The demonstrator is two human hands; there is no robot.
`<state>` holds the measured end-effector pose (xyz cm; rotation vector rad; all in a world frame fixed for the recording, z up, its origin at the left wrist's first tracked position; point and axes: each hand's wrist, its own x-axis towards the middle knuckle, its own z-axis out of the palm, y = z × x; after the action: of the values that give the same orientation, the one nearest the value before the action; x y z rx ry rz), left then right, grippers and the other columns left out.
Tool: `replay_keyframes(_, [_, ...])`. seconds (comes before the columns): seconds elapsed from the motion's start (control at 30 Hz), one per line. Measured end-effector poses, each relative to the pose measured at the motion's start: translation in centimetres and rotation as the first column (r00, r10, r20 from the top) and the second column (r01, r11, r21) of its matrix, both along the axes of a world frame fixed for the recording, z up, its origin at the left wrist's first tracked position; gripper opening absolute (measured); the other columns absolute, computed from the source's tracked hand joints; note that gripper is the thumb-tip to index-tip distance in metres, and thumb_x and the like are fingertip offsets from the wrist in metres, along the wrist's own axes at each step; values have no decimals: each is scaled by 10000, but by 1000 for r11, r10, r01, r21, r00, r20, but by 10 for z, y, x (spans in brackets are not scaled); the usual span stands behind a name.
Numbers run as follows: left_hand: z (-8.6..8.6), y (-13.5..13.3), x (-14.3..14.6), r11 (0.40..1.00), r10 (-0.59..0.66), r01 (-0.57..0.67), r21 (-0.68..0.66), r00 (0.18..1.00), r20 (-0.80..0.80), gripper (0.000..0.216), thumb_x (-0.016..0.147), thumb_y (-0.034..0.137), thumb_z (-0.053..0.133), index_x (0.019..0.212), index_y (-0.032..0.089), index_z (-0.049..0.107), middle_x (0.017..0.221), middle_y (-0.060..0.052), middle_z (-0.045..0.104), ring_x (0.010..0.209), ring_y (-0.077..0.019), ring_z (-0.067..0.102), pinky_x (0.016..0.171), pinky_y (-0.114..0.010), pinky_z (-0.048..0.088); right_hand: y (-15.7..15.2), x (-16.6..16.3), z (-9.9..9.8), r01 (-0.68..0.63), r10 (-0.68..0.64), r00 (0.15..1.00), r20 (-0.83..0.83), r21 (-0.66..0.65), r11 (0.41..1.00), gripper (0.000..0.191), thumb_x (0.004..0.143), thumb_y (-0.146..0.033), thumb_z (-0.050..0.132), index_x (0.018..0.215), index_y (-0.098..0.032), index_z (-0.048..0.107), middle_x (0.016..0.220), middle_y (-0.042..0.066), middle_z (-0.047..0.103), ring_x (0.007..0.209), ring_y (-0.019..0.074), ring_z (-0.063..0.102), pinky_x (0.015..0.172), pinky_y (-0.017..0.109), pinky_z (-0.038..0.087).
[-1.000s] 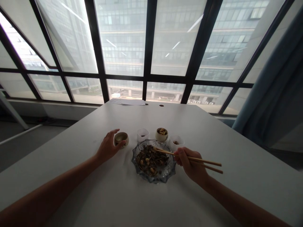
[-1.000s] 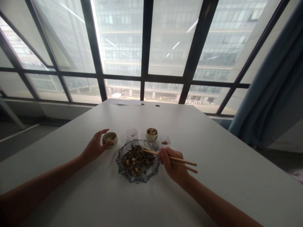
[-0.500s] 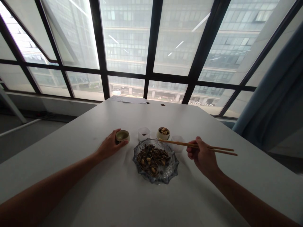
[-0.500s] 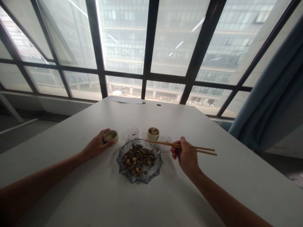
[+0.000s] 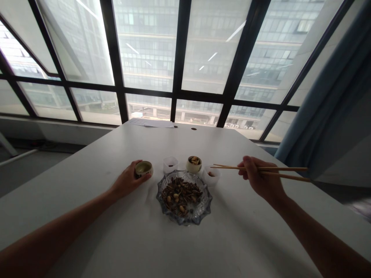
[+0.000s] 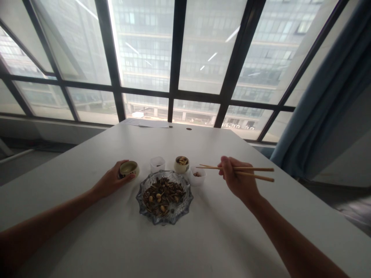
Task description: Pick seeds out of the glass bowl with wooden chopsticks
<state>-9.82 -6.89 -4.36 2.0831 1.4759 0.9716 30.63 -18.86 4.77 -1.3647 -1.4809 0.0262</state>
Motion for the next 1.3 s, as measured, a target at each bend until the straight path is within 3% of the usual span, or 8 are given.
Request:
replay_keyframes(0.13, [1,-1,1,1000,1,-1,11,1000,1,816,735,734,597,1321,179,476,1173,-139,702,1061,-309,681,937,-441,531,-7,-15,6,-75,78,983,-167,20,997,594,862,-707,569,610,-180,677,457,35,607,361,120,513,339,232,412])
replay_keyframes(0.27, [4,-4,2,1000,23,-23,7,1000,0,817,733,731,600,1318,174,485,1159,-137,704,1049,-306,681,920,-433,536,-14,-34,5,-295,236,932,-276,-196,935,640,802,-751,597,530,-174,654,371,32,556,290,111,457,289,221,360])
replay_keyframes(0.5, [5,-5,3,999,32,-32,9,999,10,808,727,716,616,1309,168,496,1121,-130,712,1036,-308,689,882,-418,550,-12,-57,-27,-433,392,901,-187,-330,839,544,882,-650,582,628,-176,669,511,38,638,429,127,554,397,224,445])
replay_keyframes(0.7, [0,-2,2,1000,22,-22,-9,1000,9,822,733,714,618,1333,170,478,1167,-139,694,1082,-316,668,912,-428,535,-16,-59,-30,-338,289,927,-238,-196,921,543,888,-651,577,663,-171,690,506,47,636,426,127,542,400,227,440])
replay_keyframes(0.83, [-1,-1,1,1000,22,-22,0,1000,5,823,731,713,621,1329,164,485,1163,-146,694,1074,-319,669,908,-430,532,-23,-65,-22,-422,299,882,-365,-326,846,628,843,-731,562,565,-173,633,374,23,536,306,101,431,304,205,310])
replay_keyframes(0.93, [1,-2,2,1000,26,-26,0,1000,7,819,728,714,622,1323,168,489,1149,-140,700,1053,-314,677,888,-423,539,-24,-73,-26,-479,366,869,-334,-380,791,601,863,-713,549,617,-173,646,444,31,593,357,112,489,346,213,368])
replay_keyframes(1.1, [3,-3,2,1000,30,-30,-3,1000,3,800,728,709,624,1309,175,497,1138,-132,704,1033,-303,684,868,-410,545,-19,-73,-39,-391,372,920,-121,-300,870,484,902,-586,603,660,-172,667,569,44,652,517,140,585,492,238,474])
replay_keyframes(1.3, [2,-2,2,1000,15,-15,3,1000,10,805,735,707,618,1322,174,481,1168,-143,693,1056,-309,673,896,-432,536,-16,-62,-38,-250,228,951,-210,-84,965,523,950,-591,522,677,-173,678,513,36,625,426,122,537,410,224,434])
